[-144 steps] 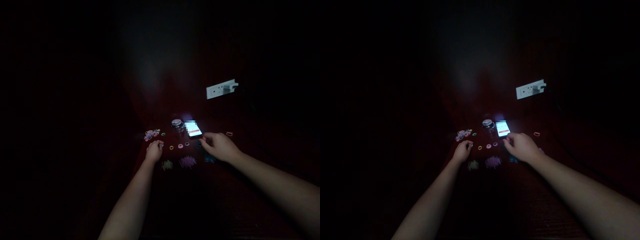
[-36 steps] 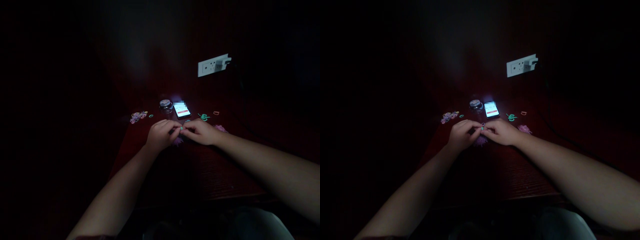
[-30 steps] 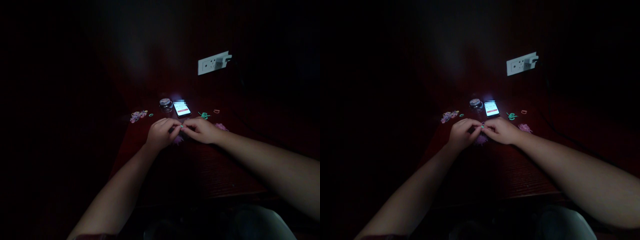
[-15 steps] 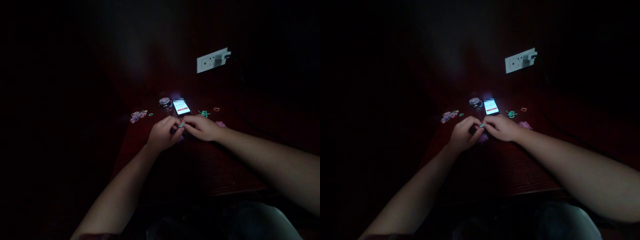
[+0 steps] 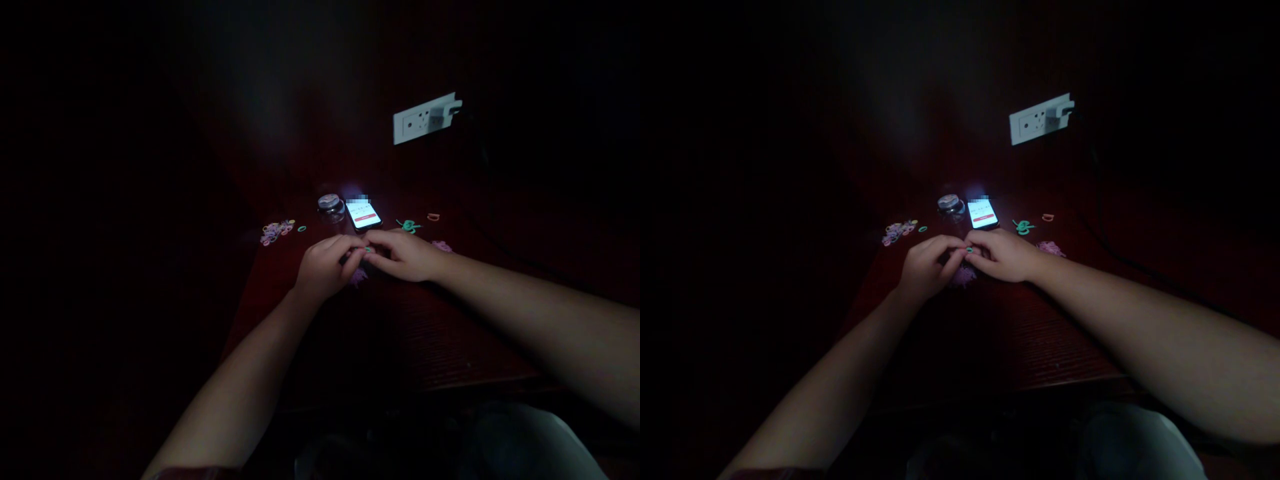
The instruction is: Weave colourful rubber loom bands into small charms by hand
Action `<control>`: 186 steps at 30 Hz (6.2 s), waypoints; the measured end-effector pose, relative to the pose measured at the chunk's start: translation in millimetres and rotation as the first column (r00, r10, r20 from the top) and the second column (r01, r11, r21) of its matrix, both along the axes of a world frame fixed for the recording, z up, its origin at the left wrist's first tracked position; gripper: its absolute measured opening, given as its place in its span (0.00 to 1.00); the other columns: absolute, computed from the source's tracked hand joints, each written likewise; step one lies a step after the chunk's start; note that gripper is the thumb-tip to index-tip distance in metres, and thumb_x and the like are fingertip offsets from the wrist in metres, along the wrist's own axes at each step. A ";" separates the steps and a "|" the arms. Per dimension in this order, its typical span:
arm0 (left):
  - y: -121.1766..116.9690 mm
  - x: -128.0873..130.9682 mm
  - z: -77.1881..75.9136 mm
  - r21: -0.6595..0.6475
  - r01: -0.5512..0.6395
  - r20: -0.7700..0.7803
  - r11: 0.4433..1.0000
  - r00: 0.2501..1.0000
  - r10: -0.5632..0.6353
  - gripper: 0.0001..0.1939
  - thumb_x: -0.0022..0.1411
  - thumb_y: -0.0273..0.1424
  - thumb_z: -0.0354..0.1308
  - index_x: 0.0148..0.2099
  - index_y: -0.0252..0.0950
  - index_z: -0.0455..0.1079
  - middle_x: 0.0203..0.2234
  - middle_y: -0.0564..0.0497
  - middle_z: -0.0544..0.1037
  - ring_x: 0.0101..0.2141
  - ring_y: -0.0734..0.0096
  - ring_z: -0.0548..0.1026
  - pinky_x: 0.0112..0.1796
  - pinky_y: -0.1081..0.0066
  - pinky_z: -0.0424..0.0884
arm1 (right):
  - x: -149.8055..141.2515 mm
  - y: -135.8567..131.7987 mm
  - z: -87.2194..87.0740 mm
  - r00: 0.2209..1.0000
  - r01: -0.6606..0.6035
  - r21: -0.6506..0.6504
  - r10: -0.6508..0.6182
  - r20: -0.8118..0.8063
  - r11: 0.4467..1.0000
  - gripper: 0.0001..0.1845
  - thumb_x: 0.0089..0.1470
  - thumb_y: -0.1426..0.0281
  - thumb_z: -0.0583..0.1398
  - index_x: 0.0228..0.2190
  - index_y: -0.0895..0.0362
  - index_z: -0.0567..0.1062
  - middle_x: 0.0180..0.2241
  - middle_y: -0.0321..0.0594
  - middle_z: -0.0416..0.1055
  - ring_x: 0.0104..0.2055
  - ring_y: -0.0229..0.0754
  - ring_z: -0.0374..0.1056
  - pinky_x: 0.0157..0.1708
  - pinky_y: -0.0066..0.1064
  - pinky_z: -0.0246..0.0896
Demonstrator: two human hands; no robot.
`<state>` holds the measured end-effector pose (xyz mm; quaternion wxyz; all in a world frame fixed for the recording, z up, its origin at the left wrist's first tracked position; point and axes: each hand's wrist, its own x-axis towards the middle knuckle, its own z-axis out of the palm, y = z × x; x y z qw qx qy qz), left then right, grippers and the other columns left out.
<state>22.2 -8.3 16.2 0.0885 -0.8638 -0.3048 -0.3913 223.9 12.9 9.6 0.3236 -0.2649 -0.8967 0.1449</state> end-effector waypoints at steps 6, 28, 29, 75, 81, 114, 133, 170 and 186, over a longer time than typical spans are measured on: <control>-0.9 -0.2 0.5 0.005 -0.012 -0.012 1.000 1.000 0.012 0.05 0.65 0.31 0.56 0.41 0.37 0.72 0.34 0.52 0.80 0.35 0.73 0.77 0.38 0.72 0.72 | -0.4 0.8 2.1 0.999 -0.029 0.046 0.028 0.028 0.999 0.14 0.63 0.65 0.51 0.29 0.58 0.70 0.25 0.36 0.64 0.27 0.37 0.58 0.29 0.29 0.49; -1.5 0.9 -1.9 0.009 -0.004 0.017 1.000 1.000 0.004 0.04 0.62 0.29 0.57 0.40 0.37 0.70 0.31 0.52 0.78 0.32 0.72 0.74 0.36 0.70 0.70 | -0.2 1.6 1.2 1.000 -0.005 0.031 0.005 -0.012 1.000 0.15 0.64 0.67 0.50 0.26 0.57 0.66 0.23 0.33 0.61 0.25 0.35 0.57 0.28 0.28 0.48; -1.4 0.8 -1.9 0.003 -0.008 0.020 1.000 1.000 0.008 0.05 0.61 0.29 0.57 0.41 0.37 0.70 0.31 0.52 0.78 0.32 0.72 0.74 0.37 0.70 0.70 | -0.3 1.7 1.0 1.000 -0.004 0.035 0.004 -0.012 0.999 0.15 0.63 0.67 0.50 0.26 0.57 0.66 0.22 0.33 0.61 0.25 0.35 0.57 0.27 0.28 0.48; -2.2 2.2 -0.4 -0.095 -0.034 -0.011 0.995 0.999 0.034 0.03 0.61 0.29 0.57 0.38 0.37 0.71 0.28 0.53 0.76 0.30 0.72 0.73 0.33 0.71 0.69 | -2.4 2.5 -6.5 0.987 0.026 -0.097 -0.041 -0.156 0.995 0.05 0.53 0.70 0.58 0.29 0.57 0.65 0.23 0.32 0.62 0.23 0.32 0.56 0.23 0.25 0.48; -2.3 1.7 -0.6 -0.087 -0.058 -0.006 0.994 0.998 0.058 0.02 0.60 0.29 0.58 0.37 0.37 0.71 0.28 0.53 0.76 0.30 0.73 0.73 0.33 0.71 0.69 | -2.6 1.0 -5.3 0.990 0.052 -0.076 -0.061 -0.128 0.996 0.07 0.50 0.72 0.58 0.26 0.56 0.62 0.22 0.30 0.59 0.21 0.31 0.54 0.22 0.25 0.46; -0.5 0.0 -1.1 -0.113 -0.078 -0.011 0.991 0.997 0.077 0.03 0.60 0.31 0.58 0.35 0.37 0.71 0.27 0.53 0.77 0.29 0.73 0.74 0.32 0.72 0.68 | -2.2 2.8 -9.6 0.993 -0.043 -0.122 0.028 -0.116 0.992 0.02 0.52 0.72 0.58 0.29 0.59 0.69 0.21 0.30 0.62 0.21 0.31 0.56 0.22 0.24 0.48; -2.2 -0.5 0.4 -0.135 -0.071 -0.021 0.988 0.997 0.069 0.02 0.60 0.30 0.57 0.35 0.37 0.67 0.28 0.53 0.75 0.31 0.72 0.73 0.31 0.72 0.67 | -1.6 1.2 -6.2 0.995 -0.028 -0.145 0.015 -0.096 0.989 0.10 0.57 0.65 0.57 0.28 0.59 0.69 0.22 0.33 0.64 0.24 0.32 0.58 0.23 0.25 0.51; 0.2 -3.9 0.3 -0.119 -0.107 -0.020 0.987 0.994 0.105 0.02 0.62 0.30 0.55 0.36 0.37 0.66 0.30 0.51 0.74 0.33 0.68 0.70 0.35 0.68 0.66 | 1.0 -0.9 -3.1 0.986 0.053 -0.023 -0.056 -0.156 0.998 0.03 0.55 0.72 0.56 0.29 0.56 0.66 0.24 0.33 0.62 0.25 0.35 0.57 0.25 0.26 0.51; 17.6 -19.8 -9.1 -0.123 -0.153 0.003 0.980 0.988 0.154 0.01 0.61 0.27 0.54 0.35 0.38 0.66 0.31 0.51 0.75 0.35 0.65 0.72 0.38 0.65 0.69 | 27.2 25.0 3.7 0.898 0.434 0.153 -0.440 0.002 0.888 0.05 0.56 0.71 0.57 0.29 0.56 0.71 0.31 0.41 0.70 0.32 0.42 0.66 0.33 0.33 0.57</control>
